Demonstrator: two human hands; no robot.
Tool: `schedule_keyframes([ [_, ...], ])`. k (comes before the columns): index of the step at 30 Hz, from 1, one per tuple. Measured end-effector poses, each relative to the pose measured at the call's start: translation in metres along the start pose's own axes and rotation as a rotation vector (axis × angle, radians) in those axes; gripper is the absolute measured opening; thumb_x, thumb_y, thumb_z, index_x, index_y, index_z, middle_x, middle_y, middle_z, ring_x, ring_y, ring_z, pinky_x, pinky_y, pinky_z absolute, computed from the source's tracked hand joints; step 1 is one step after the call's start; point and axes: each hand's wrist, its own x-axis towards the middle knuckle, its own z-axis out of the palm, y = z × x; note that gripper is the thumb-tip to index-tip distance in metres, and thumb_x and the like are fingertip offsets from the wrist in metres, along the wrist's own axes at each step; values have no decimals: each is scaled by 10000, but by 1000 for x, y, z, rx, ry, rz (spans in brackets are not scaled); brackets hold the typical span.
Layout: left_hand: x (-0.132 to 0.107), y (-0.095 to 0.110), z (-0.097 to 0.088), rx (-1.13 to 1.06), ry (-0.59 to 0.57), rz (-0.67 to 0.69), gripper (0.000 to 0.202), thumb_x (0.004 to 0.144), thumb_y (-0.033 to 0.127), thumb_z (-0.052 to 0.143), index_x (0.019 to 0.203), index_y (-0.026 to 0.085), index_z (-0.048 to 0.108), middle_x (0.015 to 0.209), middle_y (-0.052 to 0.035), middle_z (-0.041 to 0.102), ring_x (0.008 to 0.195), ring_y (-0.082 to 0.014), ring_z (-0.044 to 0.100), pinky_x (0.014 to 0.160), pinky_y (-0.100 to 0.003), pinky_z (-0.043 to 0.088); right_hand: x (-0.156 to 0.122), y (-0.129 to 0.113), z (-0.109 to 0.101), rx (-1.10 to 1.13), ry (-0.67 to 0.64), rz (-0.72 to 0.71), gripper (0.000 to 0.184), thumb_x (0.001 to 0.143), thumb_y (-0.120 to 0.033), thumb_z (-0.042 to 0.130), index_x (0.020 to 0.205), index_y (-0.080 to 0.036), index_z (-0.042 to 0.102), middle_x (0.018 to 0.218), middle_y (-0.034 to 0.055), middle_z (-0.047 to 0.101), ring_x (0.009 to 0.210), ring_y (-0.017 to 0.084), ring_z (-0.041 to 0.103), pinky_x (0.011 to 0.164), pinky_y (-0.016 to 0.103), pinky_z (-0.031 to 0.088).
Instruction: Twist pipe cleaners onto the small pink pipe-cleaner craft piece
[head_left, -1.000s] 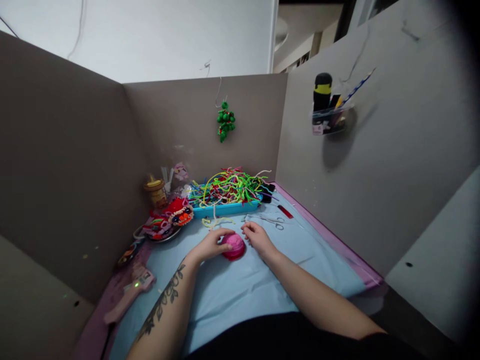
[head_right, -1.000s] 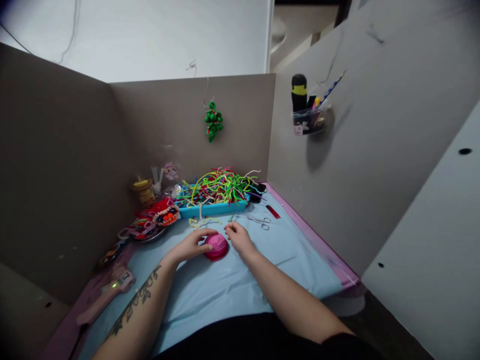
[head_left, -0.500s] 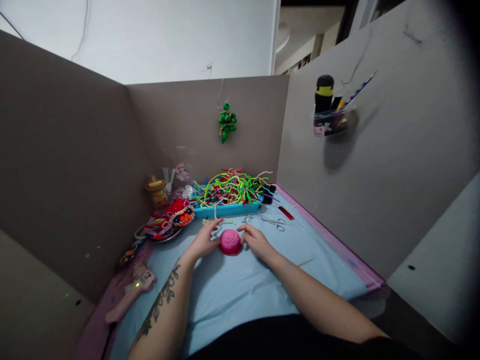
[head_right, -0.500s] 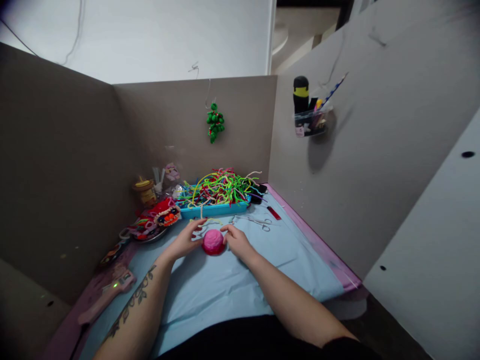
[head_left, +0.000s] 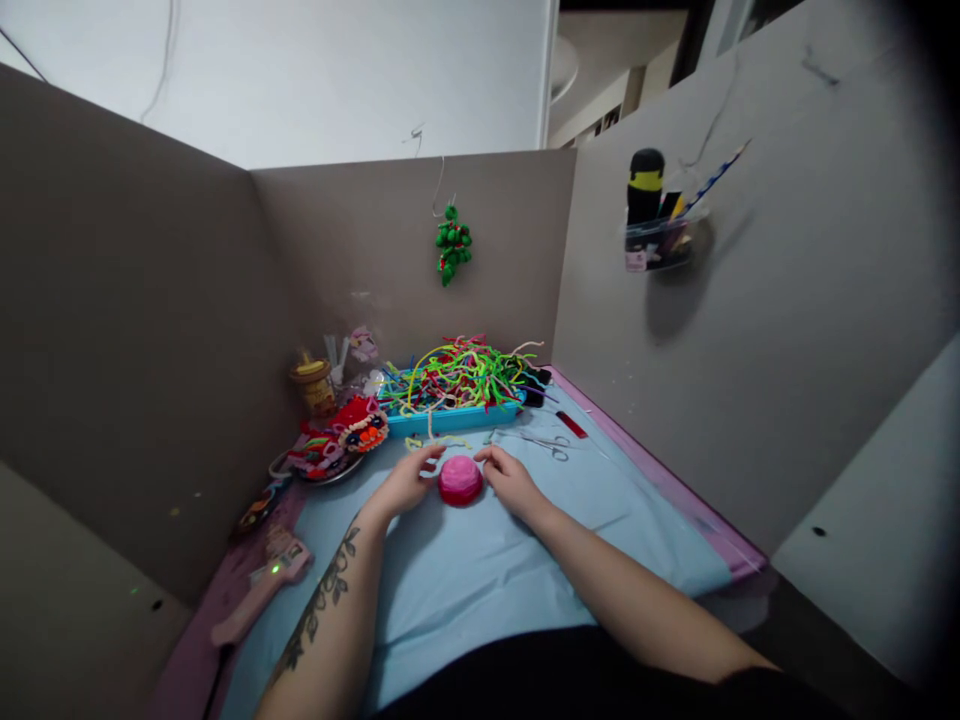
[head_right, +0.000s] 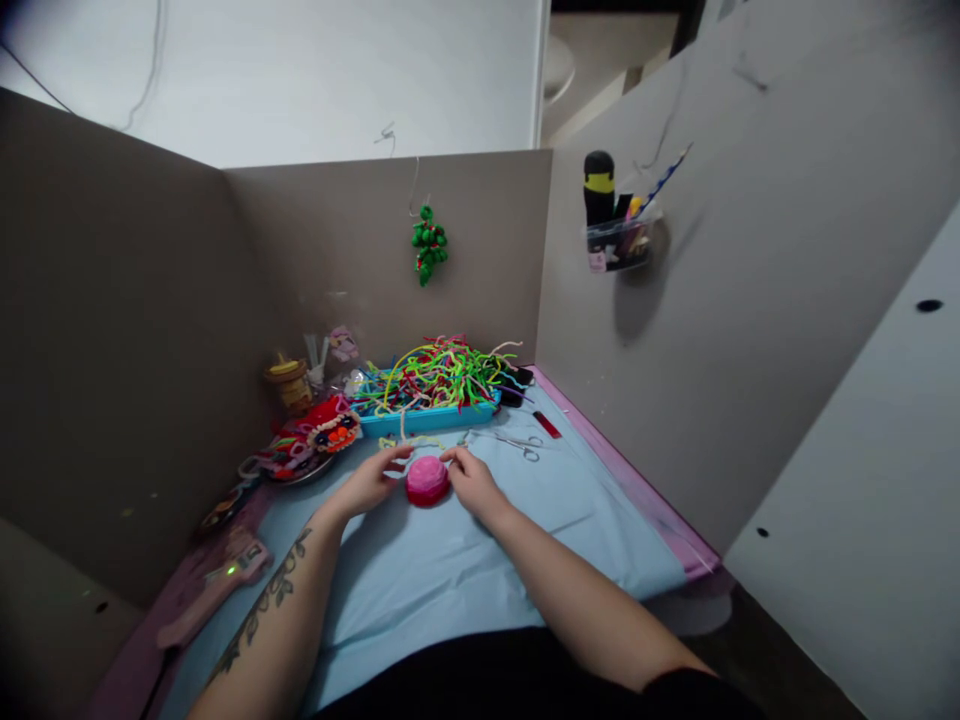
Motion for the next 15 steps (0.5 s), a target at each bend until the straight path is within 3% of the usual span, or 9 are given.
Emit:
schedule_keyframes([
  [2,-1,2,-3,9,31,-11,562,687,96,572,1235,187,491,1273,-128,515,1011,-226,571,819,-369,485,0,-1,0,-14,29,-27,248,685,-144,446,861,-191,614,850,21,599,828,174,552,804,323,433],
  [5,-3,4,-2,12,-14,14,638,642,201,676,1249,190,478,1274,-125,513,1013,-236,560,843,-386,476,0,-3,1,72,-33,13,331,644,-112,461,925,-195,615,959,34,613,923,177,557,855,319,422],
  [7,-3,6,0,3,-27,41,633,638,189,673,1243,199,486,1275,-116,515,1016,-227,556,858,-382,469,0,-4,1,123,-54,46,331,666,-127,456,955,-199,600,850,16,628,840,168,579,819,317,441],
  [11,-5,11,-3,-23,14,55,548,701,73,516,1228,224,504,1282,-92,511,1075,-205,534,882,-359,453,0,-4,-2,109,51,44,238,705,-173,432,885,-200,585,658,-19,569,680,162,559,727,318,461],
  [15,-6,15,-3,16,35,64,522,718,174,587,1230,234,503,1275,-90,502,1107,-228,510,904,-378,438,2,1,0,134,19,17,301,656,-125,458,907,-208,602,926,21,632,913,179,571,861,328,422],
])
